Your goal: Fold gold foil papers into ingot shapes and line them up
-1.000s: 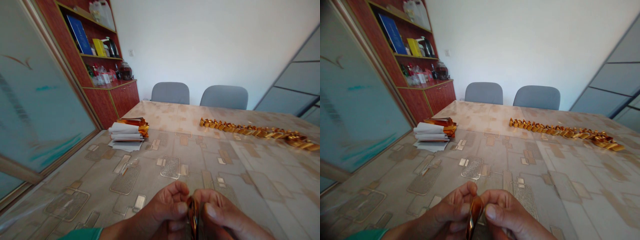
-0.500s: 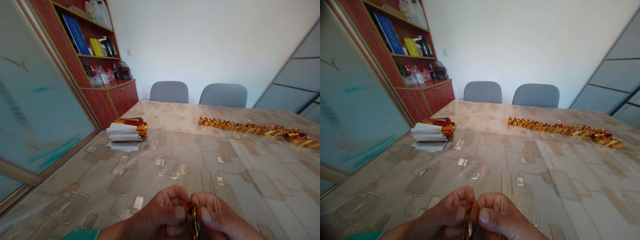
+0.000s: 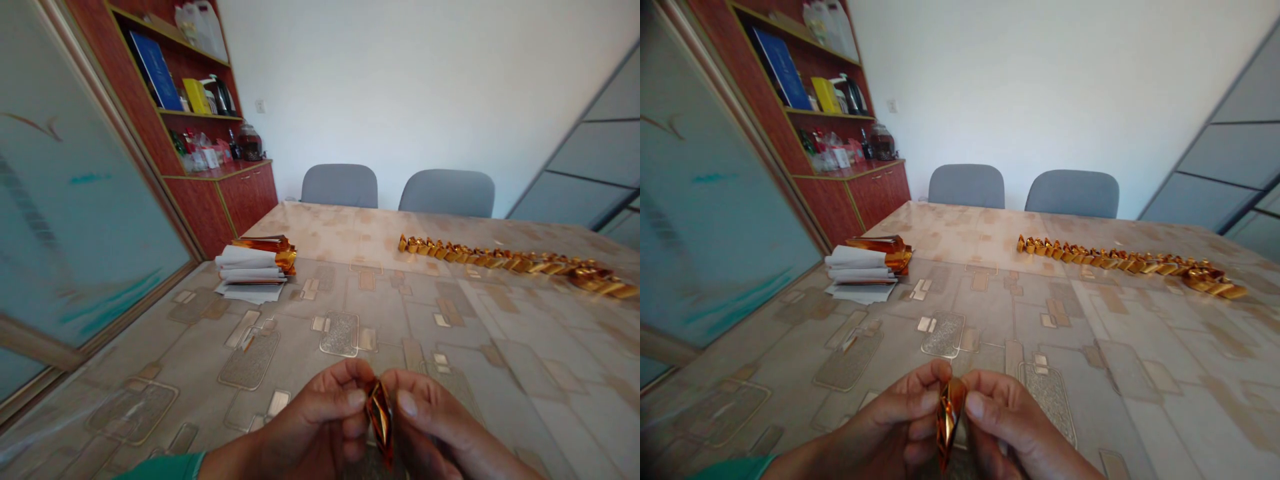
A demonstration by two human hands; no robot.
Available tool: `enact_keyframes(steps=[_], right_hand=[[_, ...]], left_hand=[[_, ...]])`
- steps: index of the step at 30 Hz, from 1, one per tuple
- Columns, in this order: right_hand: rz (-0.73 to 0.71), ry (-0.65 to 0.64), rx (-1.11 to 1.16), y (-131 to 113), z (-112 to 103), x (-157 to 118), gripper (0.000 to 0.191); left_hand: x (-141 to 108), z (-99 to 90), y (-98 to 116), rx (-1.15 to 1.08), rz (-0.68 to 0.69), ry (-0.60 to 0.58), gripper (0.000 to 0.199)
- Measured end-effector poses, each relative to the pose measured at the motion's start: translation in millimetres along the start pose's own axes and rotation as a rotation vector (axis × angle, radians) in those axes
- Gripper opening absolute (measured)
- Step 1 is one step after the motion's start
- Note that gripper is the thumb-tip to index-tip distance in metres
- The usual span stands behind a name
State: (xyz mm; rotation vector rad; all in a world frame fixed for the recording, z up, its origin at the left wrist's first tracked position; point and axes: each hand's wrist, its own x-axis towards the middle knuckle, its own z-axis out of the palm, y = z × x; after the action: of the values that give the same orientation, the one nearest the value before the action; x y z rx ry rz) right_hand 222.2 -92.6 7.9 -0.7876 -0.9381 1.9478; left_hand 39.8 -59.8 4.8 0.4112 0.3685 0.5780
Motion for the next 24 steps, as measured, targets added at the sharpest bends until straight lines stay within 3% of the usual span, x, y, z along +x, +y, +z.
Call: enact_keyframes(steps=[5,10,17,24], right_hand=[[0.031,-0.036,0.049,-0.4,-6.3,4.9,0.055],[0.020,-0.043,0.013,2.5,-5.3,6.0,0.059],[0.046,-0.005,-0.013,4.6,0.5,5.1,0.057],[0.047,-0.004,-0.012,3.5,0.6,5.4,0.059]], left_hand=[[0.5,1.4,-0.2,0.073,0.022,0.076,0.023],[2.0,3.1,-3.2,0.173,0.107,0.055,0.035],[11.8,-11.1,-12.8,0.377,0.191,0.094,0.048],[12.2,-9.7,-10.4,0.411,0.164,0.132,0.050]])
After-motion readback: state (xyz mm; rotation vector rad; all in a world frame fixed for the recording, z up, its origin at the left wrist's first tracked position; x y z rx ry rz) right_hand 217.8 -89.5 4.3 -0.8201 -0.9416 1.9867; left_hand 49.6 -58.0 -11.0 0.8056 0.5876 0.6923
